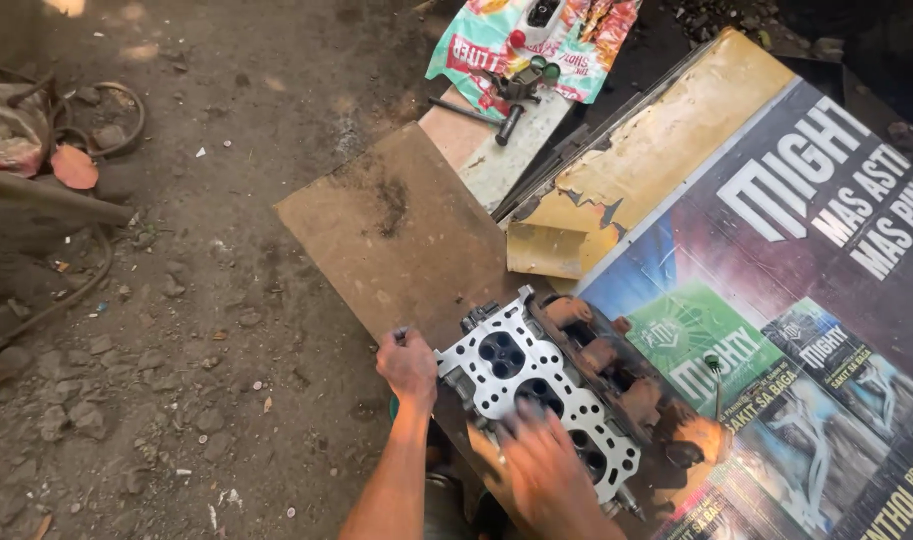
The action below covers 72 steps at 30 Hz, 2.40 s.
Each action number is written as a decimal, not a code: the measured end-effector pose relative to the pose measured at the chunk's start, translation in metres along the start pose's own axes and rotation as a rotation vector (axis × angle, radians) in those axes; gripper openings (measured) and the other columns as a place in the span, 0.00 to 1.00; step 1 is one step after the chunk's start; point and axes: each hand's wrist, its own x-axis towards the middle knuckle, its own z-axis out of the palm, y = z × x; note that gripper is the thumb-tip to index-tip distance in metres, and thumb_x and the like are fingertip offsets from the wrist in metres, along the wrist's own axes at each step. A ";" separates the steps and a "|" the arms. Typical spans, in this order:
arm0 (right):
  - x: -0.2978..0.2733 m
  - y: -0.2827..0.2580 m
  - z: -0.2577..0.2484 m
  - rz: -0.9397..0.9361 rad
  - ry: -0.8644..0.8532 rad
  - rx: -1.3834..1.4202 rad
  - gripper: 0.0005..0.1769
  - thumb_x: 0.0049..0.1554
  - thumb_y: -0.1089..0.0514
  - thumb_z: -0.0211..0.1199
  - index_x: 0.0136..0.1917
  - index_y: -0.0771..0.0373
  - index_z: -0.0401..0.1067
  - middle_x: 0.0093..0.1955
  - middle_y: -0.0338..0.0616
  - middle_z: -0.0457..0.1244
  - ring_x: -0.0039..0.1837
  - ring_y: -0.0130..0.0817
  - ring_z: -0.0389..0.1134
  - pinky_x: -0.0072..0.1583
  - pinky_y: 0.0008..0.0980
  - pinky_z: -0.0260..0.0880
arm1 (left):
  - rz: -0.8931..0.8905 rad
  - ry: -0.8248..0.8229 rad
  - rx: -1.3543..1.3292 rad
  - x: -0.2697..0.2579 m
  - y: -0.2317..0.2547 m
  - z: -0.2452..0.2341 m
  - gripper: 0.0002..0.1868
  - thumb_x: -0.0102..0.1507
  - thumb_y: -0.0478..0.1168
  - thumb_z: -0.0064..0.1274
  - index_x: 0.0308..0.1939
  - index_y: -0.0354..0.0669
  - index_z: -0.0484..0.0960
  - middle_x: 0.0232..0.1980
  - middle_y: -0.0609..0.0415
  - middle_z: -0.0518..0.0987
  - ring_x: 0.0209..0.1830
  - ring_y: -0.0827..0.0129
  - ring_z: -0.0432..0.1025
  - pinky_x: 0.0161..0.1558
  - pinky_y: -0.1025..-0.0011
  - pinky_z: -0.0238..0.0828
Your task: The person scrubs the surface of a metal engine cylinder head using a grey abrasive pad. They hold the part steady with one hand while scrubbing the flat face and around the circular openings with the other hand.
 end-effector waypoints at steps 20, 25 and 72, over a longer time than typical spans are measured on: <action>-0.075 0.015 -0.018 -0.046 0.219 -0.164 0.23 0.64 0.43 0.46 0.71 0.40 0.66 0.78 0.25 0.56 0.81 0.34 0.54 0.81 0.45 0.45 | -0.093 0.005 0.032 -0.015 0.027 -0.017 0.16 0.60 0.49 0.51 0.44 0.47 0.88 0.41 0.42 0.84 0.51 0.43 0.78 0.54 0.53 0.74; 0.054 0.011 0.000 -0.171 0.273 -0.056 0.24 0.65 0.63 0.43 0.70 0.63 0.68 0.69 0.53 0.63 0.76 0.54 0.60 0.77 0.58 0.53 | -0.155 -0.082 -0.006 -0.028 0.050 -0.034 0.16 0.62 0.48 0.51 0.47 0.45 0.87 0.41 0.43 0.84 0.50 0.45 0.79 0.52 0.54 0.76; 0.096 -0.006 0.012 0.017 0.114 -0.040 0.16 0.63 0.55 0.56 0.62 0.54 0.77 0.66 0.41 0.67 0.75 0.47 0.62 0.73 0.57 0.58 | -0.185 -0.099 0.035 -0.027 0.057 -0.038 0.17 0.60 0.53 0.46 0.41 0.51 0.85 0.46 0.44 0.84 0.57 0.47 0.77 0.60 0.53 0.74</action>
